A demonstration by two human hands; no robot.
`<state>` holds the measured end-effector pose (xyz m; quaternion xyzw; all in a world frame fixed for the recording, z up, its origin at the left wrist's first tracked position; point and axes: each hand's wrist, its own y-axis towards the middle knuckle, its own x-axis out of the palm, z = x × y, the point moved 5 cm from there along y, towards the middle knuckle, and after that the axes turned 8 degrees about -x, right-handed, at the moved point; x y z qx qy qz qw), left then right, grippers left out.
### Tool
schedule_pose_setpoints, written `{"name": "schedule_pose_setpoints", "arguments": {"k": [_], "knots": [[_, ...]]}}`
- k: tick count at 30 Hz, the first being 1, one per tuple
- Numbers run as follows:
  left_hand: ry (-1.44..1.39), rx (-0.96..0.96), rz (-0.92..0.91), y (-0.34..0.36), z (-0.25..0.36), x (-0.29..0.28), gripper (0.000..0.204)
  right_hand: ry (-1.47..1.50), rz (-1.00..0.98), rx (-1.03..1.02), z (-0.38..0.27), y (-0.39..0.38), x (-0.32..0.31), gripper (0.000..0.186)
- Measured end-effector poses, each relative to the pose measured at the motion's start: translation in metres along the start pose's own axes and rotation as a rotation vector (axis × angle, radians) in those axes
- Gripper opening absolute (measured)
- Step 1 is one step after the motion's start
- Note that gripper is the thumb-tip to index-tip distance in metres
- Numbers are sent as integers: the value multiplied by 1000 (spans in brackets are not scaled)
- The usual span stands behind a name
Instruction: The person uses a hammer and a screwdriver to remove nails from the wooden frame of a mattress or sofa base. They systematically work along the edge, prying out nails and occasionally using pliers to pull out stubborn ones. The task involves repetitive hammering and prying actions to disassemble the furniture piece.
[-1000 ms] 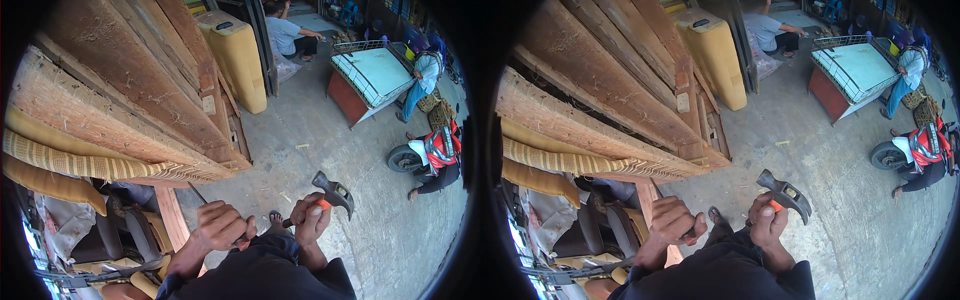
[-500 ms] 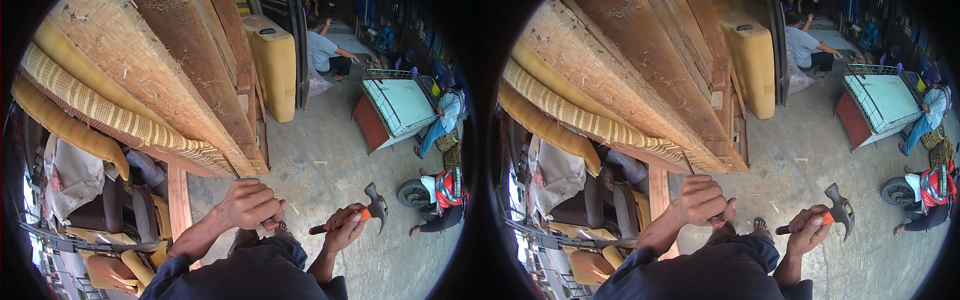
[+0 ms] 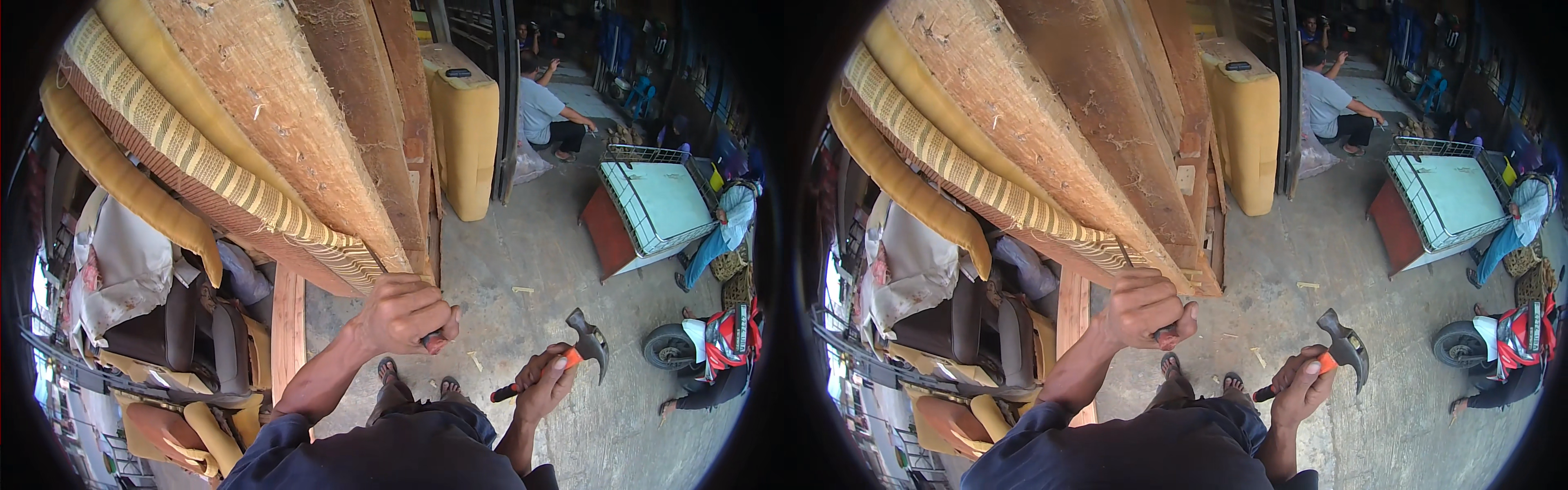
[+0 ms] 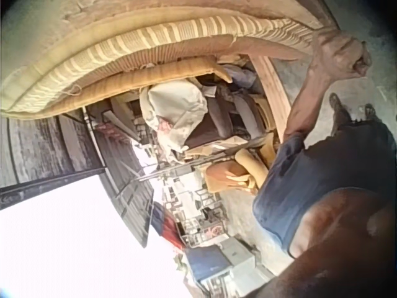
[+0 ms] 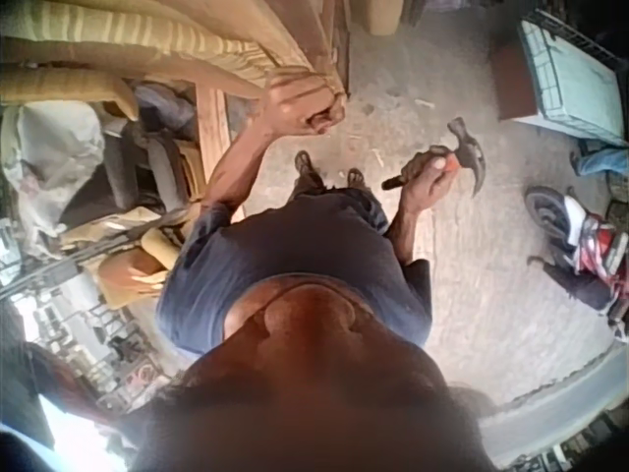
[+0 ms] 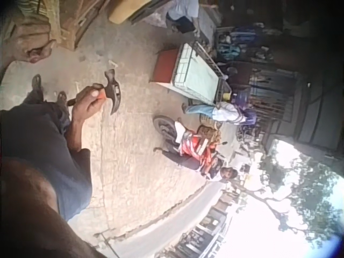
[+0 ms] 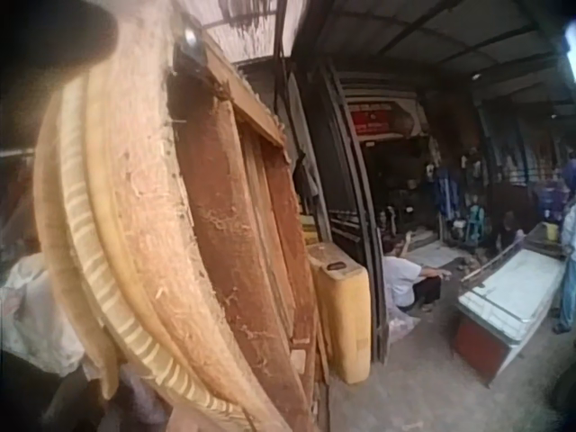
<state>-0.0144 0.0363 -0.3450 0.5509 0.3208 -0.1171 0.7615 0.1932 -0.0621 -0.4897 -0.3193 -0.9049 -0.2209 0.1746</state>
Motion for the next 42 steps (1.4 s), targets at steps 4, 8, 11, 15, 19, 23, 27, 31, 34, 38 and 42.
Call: {"name": "schedule_pose_setpoints", "arguments": {"k": [4,8,11,15,19,23,27,31,34,38,42], "knots": [[-12,-9,22,-5,0,5,32,14,-13,6,-1,2,5,38],[-3,-21,18,-3,-4,0,32,26,-20,14,-2,4,8,39],[-40,-5,14,-4,-6,0,32,51,-67,-29,-5,2,13,39],[-94,24,-20,-4,-8,-3,33,80,-227,-246,-11,-17,31,40],[-129,45,-40,-2,-10,-6,34,-87,-401,-609,-8,-43,33,32],[-143,41,-53,-6,-9,-5,35,-694,-756,-453,-8,-36,71,20],[-156,53,-78,-1,-8,-11,35,-8,-583,-749,-26,-43,57,20],[-151,55,-85,-4,-8,-9,36,-578,-790,-571,-8,-40,75,14],[-157,29,-118,-7,-9,-5,34,-469,-636,-547,5,-45,49,30],[-137,15,-160,-5,-4,-2,31,-302,-413,-418,13,-54,27,31],[-170,2,-157,-6,-1,1,31,-191,-449,-325,22,-56,17,32]]}}
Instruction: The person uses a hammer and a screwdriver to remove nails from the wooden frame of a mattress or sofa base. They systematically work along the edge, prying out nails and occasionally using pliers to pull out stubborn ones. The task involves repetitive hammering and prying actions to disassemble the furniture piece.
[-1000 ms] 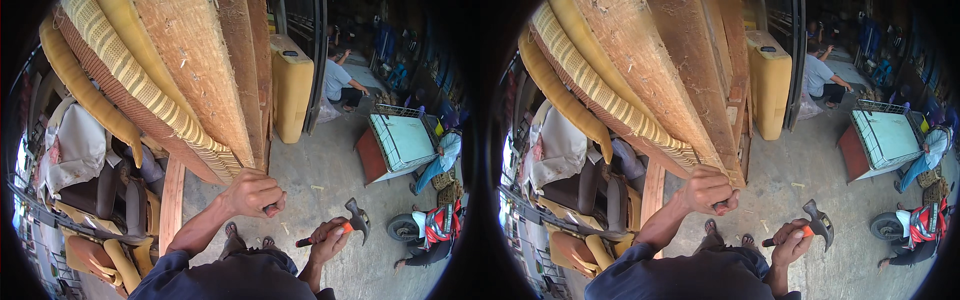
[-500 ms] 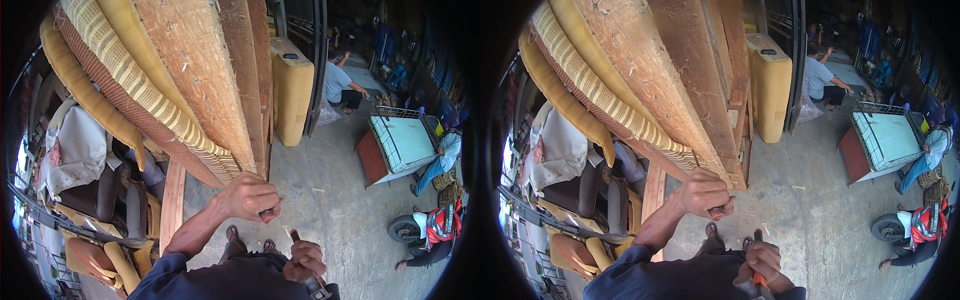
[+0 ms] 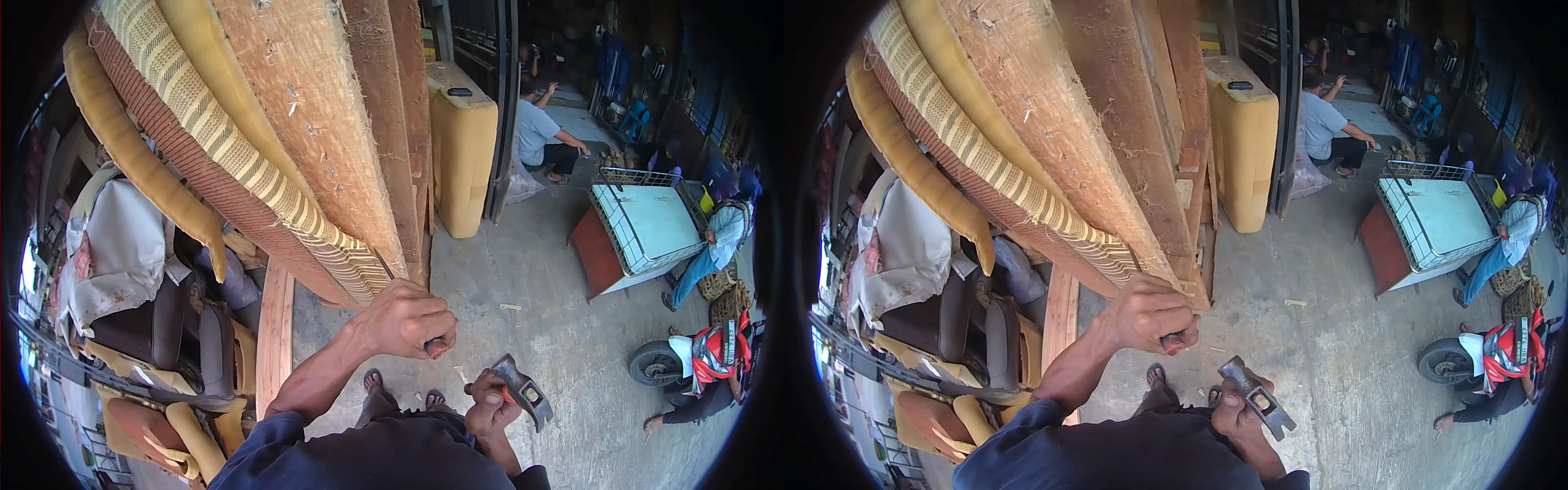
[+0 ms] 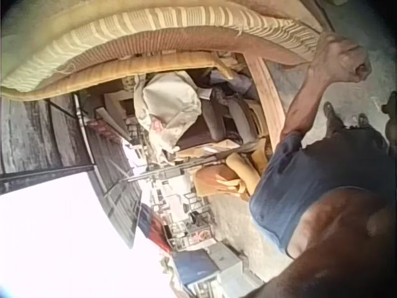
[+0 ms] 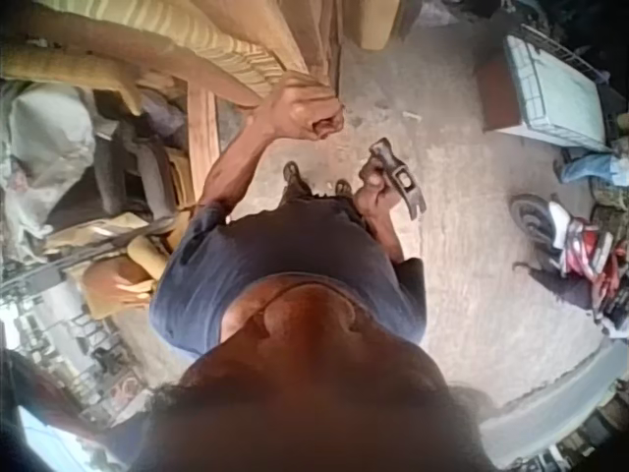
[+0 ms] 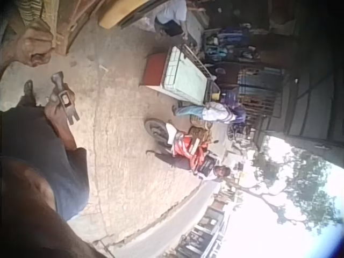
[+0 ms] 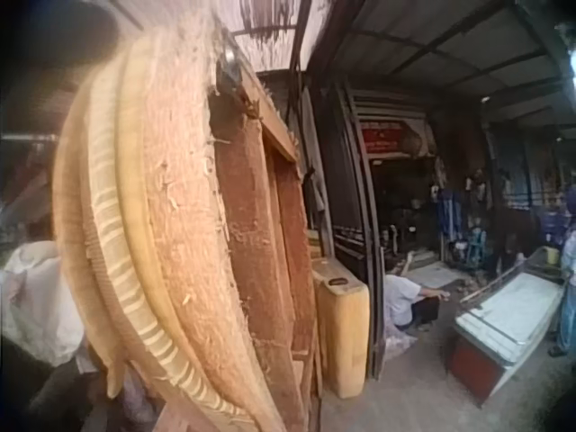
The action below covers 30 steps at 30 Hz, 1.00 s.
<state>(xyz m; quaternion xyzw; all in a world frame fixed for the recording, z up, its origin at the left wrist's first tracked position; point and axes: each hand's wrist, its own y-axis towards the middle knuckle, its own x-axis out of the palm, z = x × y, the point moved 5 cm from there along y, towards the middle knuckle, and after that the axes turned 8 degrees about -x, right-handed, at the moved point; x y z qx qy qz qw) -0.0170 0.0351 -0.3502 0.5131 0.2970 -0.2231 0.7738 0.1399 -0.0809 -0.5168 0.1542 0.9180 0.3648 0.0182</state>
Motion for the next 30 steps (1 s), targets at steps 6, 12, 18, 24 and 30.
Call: {"name": "schedule_pose_setpoints", "arguments": {"k": [6,12,18,24,30], "knots": [[25,0,41,-2,0,-7,33,8,79,49,-13,21,7,47],[31,9,57,0,-1,-9,35,53,50,40,-5,12,6,39],[42,29,-48,-10,-8,-14,24,60,-51,-57,-14,15,6,34],[38,151,-35,-25,-9,-20,31,67,-334,-257,-43,51,20,50],[18,177,-50,-24,-5,-23,34,2,-326,-286,-47,60,31,48]]}}
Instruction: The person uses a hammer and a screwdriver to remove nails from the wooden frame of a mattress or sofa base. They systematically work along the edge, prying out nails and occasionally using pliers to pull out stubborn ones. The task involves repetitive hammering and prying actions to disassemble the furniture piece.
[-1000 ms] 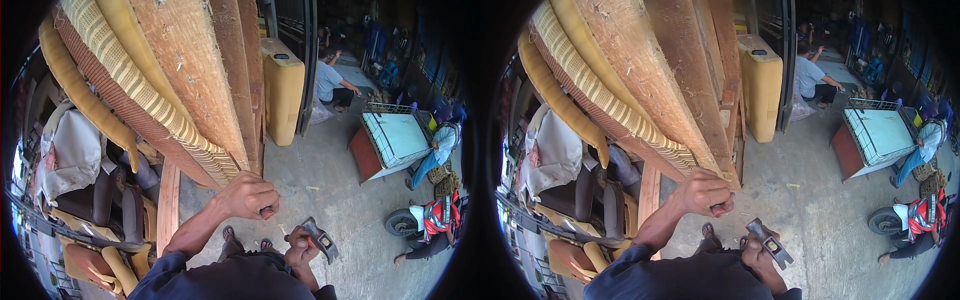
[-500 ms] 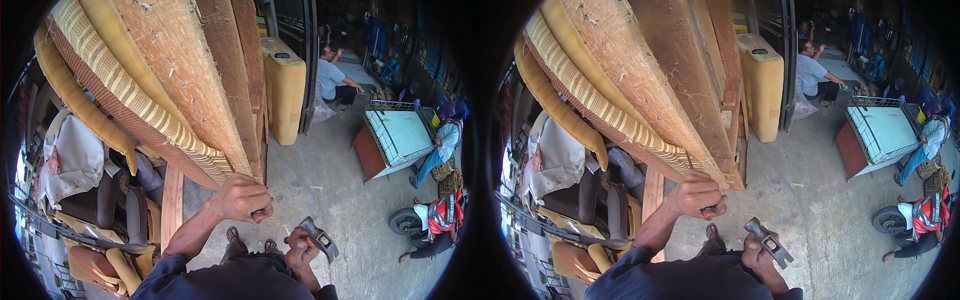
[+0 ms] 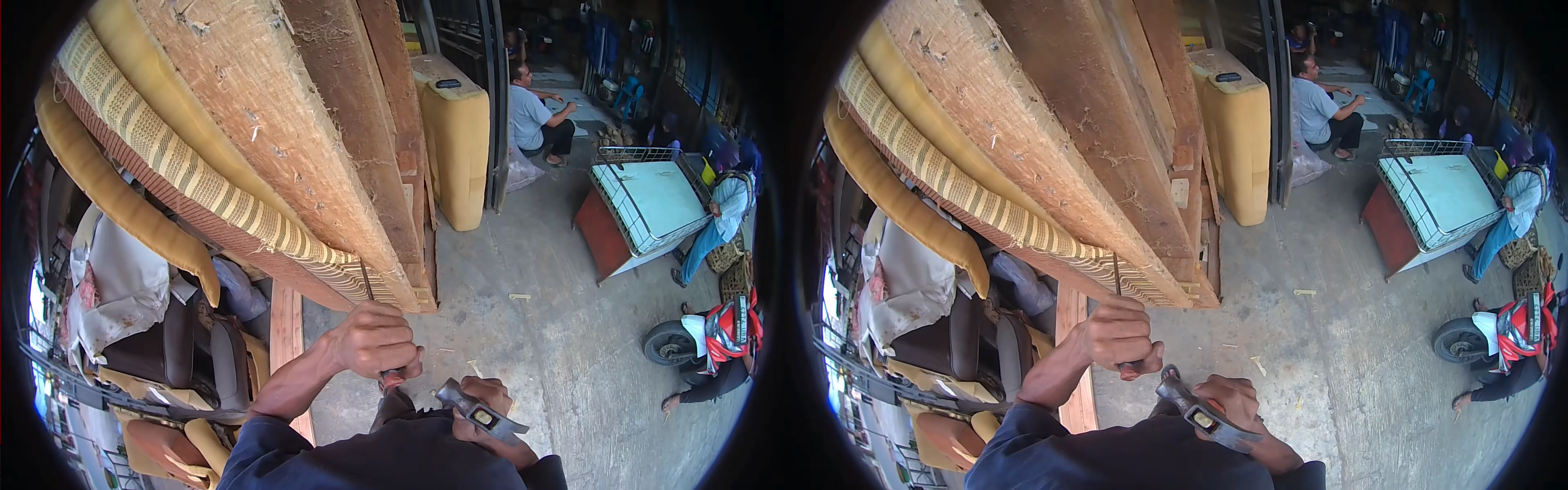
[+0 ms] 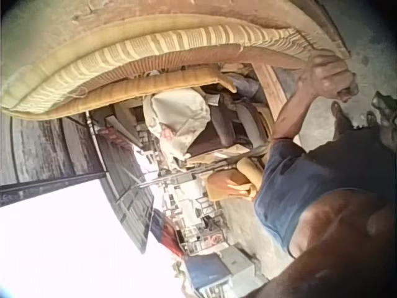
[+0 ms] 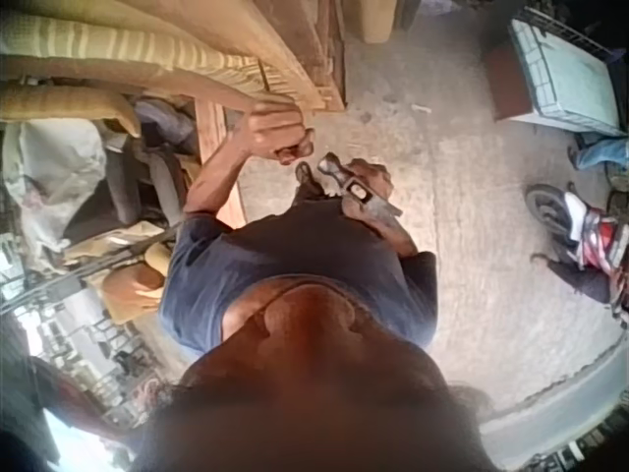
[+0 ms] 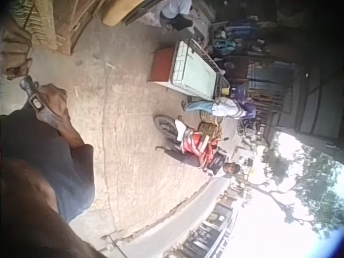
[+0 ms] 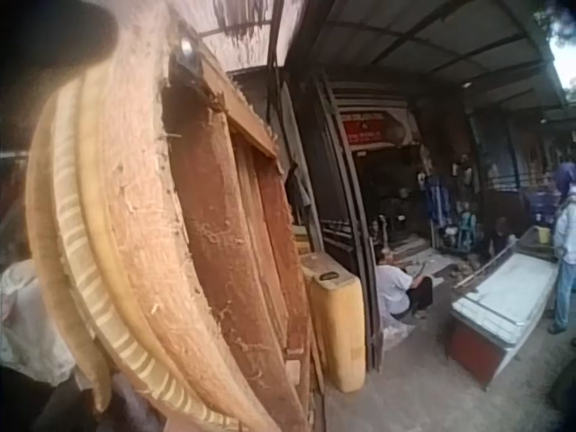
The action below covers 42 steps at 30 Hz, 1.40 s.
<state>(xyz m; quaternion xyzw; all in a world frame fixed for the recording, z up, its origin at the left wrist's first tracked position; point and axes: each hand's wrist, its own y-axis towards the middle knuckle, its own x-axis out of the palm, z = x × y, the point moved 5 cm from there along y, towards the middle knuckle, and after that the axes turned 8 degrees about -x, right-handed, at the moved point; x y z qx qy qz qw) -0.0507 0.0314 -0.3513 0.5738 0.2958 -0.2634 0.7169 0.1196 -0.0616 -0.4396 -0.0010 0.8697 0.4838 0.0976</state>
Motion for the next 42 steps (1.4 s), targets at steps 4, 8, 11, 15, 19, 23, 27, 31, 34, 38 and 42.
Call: {"name": "schedule_pose_setpoints", "arguments": {"k": [4,8,11,15,19,23,27,31,34,38,42], "knots": [[15,-8,27,-4,-1,3,35,-119,70,26,-3,-3,-2,41],[-15,31,50,-1,1,4,36,-233,131,123,-6,-3,-2,38],[-23,27,34,-3,-1,5,36,-228,108,117,-6,-2,-1,37],[-40,34,-33,1,-2,5,37,-112,37,79,-6,-1,-1,38],[-26,41,-75,0,-4,7,37,-57,58,-211,-14,-9,-1,37],[-65,14,-75,1,-4,8,38,-486,-190,-96,14,-19,17,27],[4,-35,-204,0,-9,7,23,-213,73,-154,-1,-33,6,25],[-51,-67,-181,3,-8,10,24,-374,-143,40,14,-20,17,22],[-75,-70,-149,8,-6,11,27,-166,-36,-35,-1,-29,-2,26],[-80,-60,-95,5,-6,5,29,-134,109,-236,-18,-19,-7,22],[-44,-26,-57,3,4,3,32,-124,192,-94,5,-52,-1,37]]}}
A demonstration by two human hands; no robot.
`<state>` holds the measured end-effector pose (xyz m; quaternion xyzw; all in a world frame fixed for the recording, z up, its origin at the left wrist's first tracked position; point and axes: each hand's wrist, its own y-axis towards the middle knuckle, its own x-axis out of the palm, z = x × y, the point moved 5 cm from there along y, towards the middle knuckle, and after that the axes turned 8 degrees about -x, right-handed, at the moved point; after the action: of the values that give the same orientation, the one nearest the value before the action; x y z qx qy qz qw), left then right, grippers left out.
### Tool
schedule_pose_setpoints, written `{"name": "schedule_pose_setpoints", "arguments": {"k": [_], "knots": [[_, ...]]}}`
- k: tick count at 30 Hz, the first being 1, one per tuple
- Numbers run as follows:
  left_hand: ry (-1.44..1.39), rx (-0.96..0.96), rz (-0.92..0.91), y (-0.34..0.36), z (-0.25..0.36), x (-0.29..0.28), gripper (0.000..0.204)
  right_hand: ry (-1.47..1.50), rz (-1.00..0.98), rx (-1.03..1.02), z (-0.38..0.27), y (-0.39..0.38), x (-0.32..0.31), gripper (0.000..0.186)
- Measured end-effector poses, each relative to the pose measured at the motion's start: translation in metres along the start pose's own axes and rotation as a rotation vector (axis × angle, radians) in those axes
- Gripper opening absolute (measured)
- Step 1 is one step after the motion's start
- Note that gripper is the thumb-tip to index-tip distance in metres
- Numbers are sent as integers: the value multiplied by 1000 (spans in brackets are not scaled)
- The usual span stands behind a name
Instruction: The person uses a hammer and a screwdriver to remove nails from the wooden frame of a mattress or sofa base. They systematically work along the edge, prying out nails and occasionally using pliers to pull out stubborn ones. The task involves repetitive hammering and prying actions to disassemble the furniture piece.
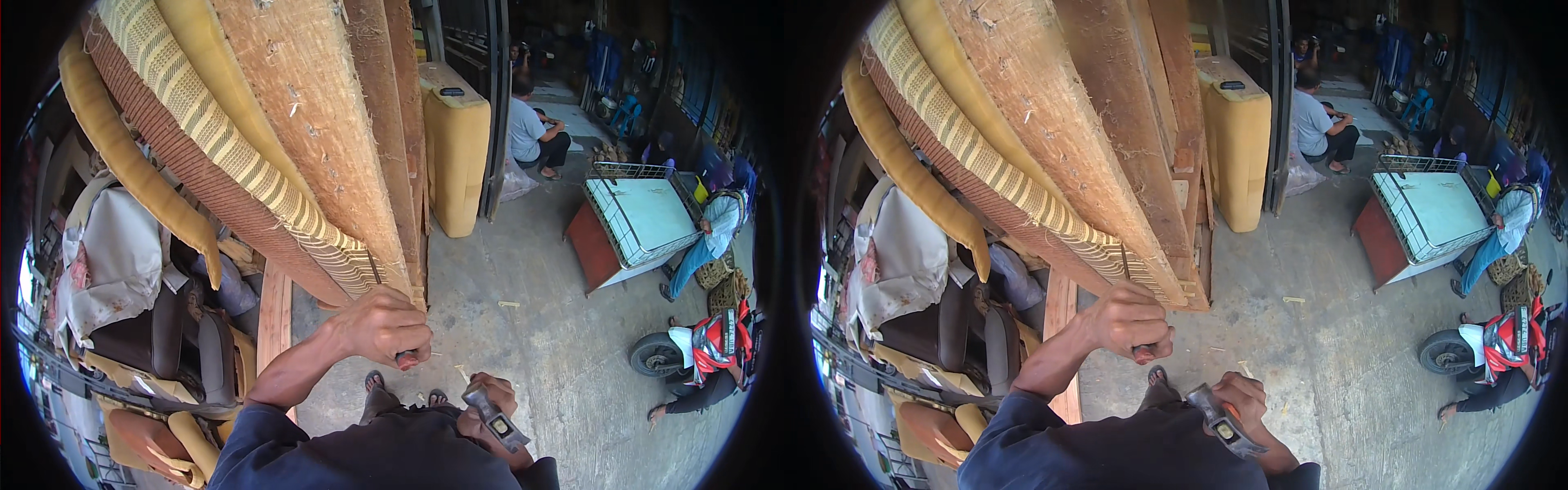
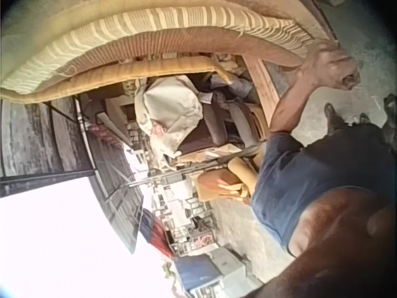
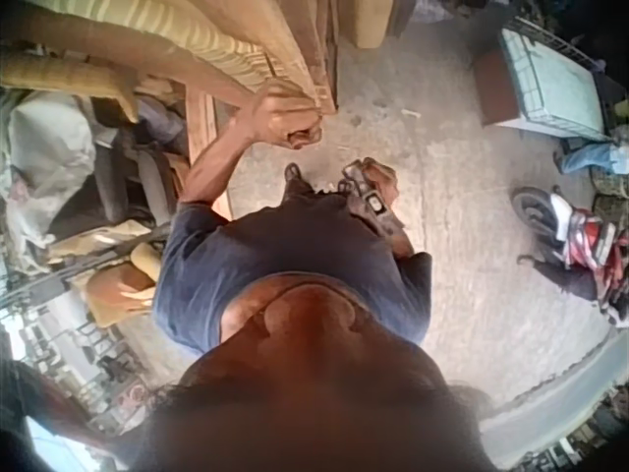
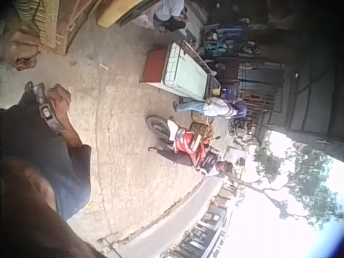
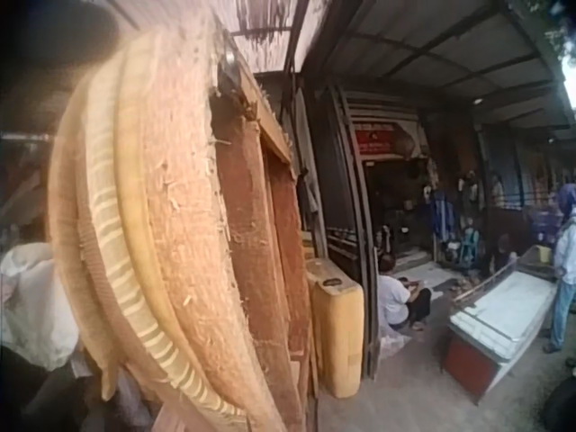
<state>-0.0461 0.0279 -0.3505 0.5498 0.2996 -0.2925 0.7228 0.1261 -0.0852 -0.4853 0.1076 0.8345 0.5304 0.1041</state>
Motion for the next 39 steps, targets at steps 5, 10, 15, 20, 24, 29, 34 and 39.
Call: {"name": "schedule_pose_setpoints", "arguments": {"k": [5,10,15,20,24,29,34,39], "knots": [[-7,16,29,-3,0,1,32,-1,-23,107,5,-12,1,45],[-35,46,11,-6,-3,-2,29,76,-31,288,7,-11,3,29],[-31,98,-99,-18,-8,-4,24,-70,53,224,-15,15,16,22],[-67,187,-143,-25,-12,-12,24,-89,-5,50,-38,8,38,24],[-231,233,-123,-21,-13,-22,23,-358,48,22,-55,-14,75,16],[-292,286,-135,-25,-18,-20,23,-362,369,56,-89,-23,98,15],[-220,277,-214,-25,-23,-27,23,-611,99,374,-75,-22,123,22],[-276,289,-211,-25,-17,-27,23,124,709,-355,-77,-45,124,21]]}}
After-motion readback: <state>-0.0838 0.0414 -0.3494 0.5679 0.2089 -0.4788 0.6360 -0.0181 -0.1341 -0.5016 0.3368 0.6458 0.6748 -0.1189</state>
